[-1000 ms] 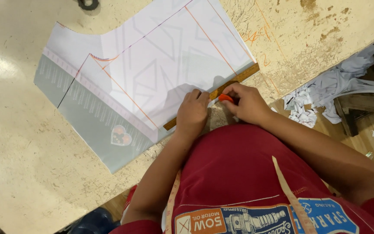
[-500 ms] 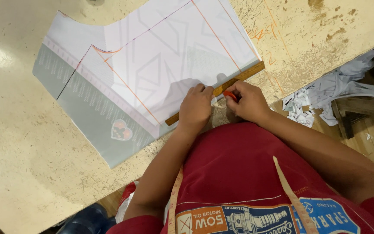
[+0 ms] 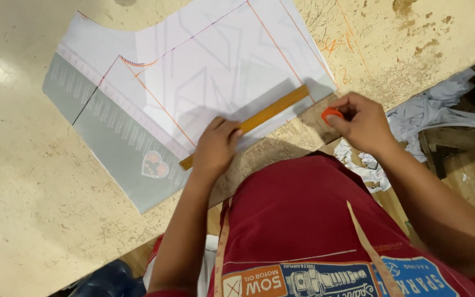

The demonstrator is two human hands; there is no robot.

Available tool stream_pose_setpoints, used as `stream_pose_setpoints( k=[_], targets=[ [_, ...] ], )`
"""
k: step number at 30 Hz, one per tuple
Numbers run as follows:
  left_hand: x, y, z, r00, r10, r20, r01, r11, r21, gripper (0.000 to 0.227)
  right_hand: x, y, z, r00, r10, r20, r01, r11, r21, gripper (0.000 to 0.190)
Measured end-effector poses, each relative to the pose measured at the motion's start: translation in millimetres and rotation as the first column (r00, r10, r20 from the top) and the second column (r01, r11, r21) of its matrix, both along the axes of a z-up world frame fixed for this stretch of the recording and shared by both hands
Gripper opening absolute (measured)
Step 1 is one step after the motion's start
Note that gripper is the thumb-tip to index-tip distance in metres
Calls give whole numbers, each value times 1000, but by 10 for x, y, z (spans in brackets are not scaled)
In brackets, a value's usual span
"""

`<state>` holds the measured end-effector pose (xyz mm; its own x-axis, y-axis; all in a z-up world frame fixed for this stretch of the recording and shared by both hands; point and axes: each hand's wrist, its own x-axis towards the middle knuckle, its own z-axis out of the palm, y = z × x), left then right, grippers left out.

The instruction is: The person marks a pattern on a piece of white fabric using a red marker and a ruler, then cuts the fabric along the marked lines with a pair of scissors. After cutting, the person folds the fabric and marks additional lines.

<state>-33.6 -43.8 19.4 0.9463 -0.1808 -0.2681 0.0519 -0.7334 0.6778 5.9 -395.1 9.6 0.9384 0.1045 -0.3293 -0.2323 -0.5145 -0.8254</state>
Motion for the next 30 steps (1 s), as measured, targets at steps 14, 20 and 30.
stream_pose_setpoints(
  k=[14,20,30],
  targets=[
    [-489,368,-164,984,-3,178,0,1000,13,12,-269,342,-66,976,26,-215,-2,994,113,27],
    [-482,392,-40,995,14,101,-16,1000,20,12,-283,435,20,967,48,-252,-34,998,60,29],
    [-536,357,-219,998,55,27,-55,998,20,16,-458,692,41,974,124,-192,-128,992,-8,31]
  ],
)
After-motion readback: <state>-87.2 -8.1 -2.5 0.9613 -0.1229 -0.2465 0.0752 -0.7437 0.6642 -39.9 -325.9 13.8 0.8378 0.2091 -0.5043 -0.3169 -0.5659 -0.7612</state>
